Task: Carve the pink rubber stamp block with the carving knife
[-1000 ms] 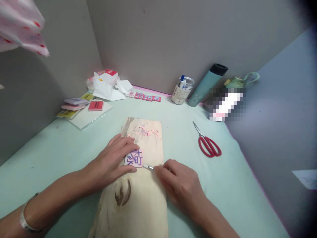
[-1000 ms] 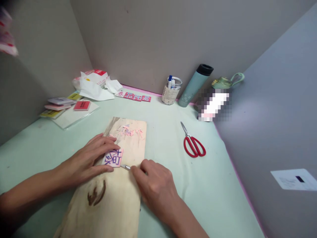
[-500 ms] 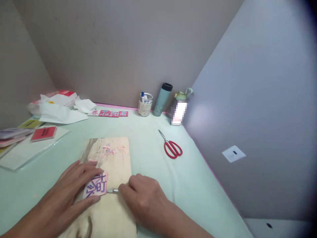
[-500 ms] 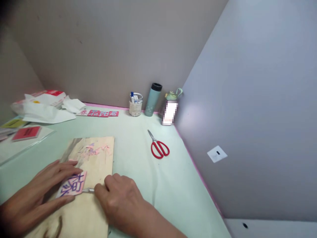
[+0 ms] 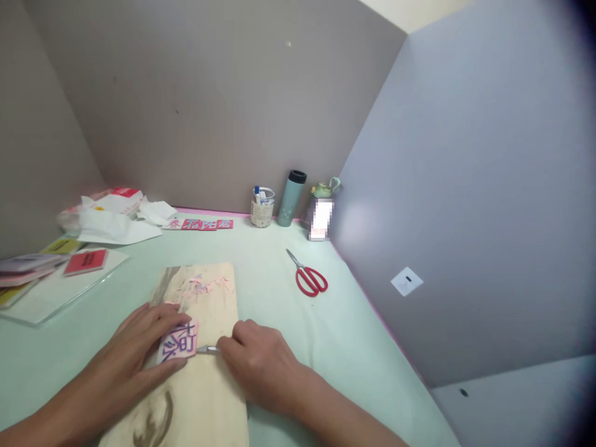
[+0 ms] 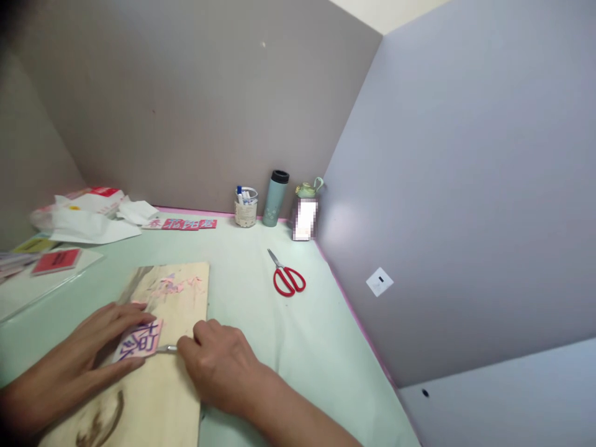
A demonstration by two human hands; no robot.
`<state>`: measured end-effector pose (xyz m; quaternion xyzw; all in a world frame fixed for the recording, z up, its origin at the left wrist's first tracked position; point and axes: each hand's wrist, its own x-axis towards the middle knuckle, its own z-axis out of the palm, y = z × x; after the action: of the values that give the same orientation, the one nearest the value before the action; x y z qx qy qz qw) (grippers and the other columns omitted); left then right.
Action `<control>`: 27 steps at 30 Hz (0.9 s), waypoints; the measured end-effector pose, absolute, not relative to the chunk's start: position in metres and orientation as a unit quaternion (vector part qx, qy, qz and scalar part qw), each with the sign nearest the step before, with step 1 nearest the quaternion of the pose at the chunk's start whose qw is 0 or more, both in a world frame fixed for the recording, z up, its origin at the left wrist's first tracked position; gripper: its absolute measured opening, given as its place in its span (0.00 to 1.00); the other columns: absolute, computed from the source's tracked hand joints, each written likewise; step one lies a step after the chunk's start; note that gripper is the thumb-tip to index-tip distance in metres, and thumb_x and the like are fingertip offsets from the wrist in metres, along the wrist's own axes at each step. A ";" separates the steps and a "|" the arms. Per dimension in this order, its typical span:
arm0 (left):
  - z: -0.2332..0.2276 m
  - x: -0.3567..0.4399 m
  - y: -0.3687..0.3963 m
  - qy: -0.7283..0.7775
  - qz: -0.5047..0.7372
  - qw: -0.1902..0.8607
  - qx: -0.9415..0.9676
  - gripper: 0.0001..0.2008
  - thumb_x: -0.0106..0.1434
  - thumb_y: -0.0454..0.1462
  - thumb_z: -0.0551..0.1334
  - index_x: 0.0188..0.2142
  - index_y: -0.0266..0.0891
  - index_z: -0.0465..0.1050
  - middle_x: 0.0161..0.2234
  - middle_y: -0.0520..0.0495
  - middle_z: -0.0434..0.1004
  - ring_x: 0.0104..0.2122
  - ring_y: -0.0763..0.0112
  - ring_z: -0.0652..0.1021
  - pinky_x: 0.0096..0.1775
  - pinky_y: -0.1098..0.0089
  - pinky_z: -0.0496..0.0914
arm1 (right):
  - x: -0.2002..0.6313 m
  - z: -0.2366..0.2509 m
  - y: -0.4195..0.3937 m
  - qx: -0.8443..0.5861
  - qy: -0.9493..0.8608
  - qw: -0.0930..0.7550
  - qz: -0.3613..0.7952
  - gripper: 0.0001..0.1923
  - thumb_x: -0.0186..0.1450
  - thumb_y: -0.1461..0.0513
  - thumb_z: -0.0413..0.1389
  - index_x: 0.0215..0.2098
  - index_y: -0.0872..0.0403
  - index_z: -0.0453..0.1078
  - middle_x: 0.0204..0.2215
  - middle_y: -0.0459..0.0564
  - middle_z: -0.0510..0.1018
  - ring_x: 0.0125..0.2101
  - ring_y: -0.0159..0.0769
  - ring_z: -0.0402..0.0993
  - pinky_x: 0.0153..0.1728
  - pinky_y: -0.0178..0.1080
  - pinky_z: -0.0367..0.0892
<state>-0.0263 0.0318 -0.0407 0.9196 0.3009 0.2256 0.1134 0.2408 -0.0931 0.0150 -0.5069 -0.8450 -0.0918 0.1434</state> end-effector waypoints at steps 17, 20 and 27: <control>-0.021 -0.008 0.010 0.337 0.304 0.196 0.869 0.23 0.67 0.54 0.61 0.56 0.49 0.73 0.57 0.44 0.73 0.58 0.50 0.70 0.57 0.55 0.68 | 0.242 0.008 -0.092 -0.504 -0.847 0.139 -0.095 0.06 0.66 0.69 0.56 0.35 0.52 0.65 0.31 0.47 0.72 0.30 0.36 0.64 0.23 0.38 0.48; -0.022 -0.007 0.010 0.336 0.305 0.191 0.871 0.22 0.66 0.54 0.62 0.55 0.49 0.73 0.57 0.44 0.74 0.58 0.51 0.72 0.56 0.57 0.69 | 0.242 0.008 -0.092 -0.505 -0.846 0.139 -0.097 0.06 0.66 0.69 0.56 0.35 0.52 0.66 0.31 0.47 0.71 0.30 0.37 0.64 0.23 0.38 0.48; -0.024 -0.008 0.011 0.338 0.307 0.182 0.871 0.22 0.66 0.54 0.62 0.54 0.50 0.73 0.57 0.45 0.74 0.58 0.52 0.73 0.57 0.59 0.69 | 0.241 0.009 -0.091 -0.505 -0.846 0.135 -0.103 0.06 0.66 0.68 0.56 0.35 0.51 0.65 0.31 0.47 0.71 0.29 0.37 0.64 0.22 0.39 0.48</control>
<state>-0.0083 0.0110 -0.0237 0.8709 0.3383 0.3067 0.1818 0.2413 -0.0914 0.0093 -0.5048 -0.8464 -0.1028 0.1355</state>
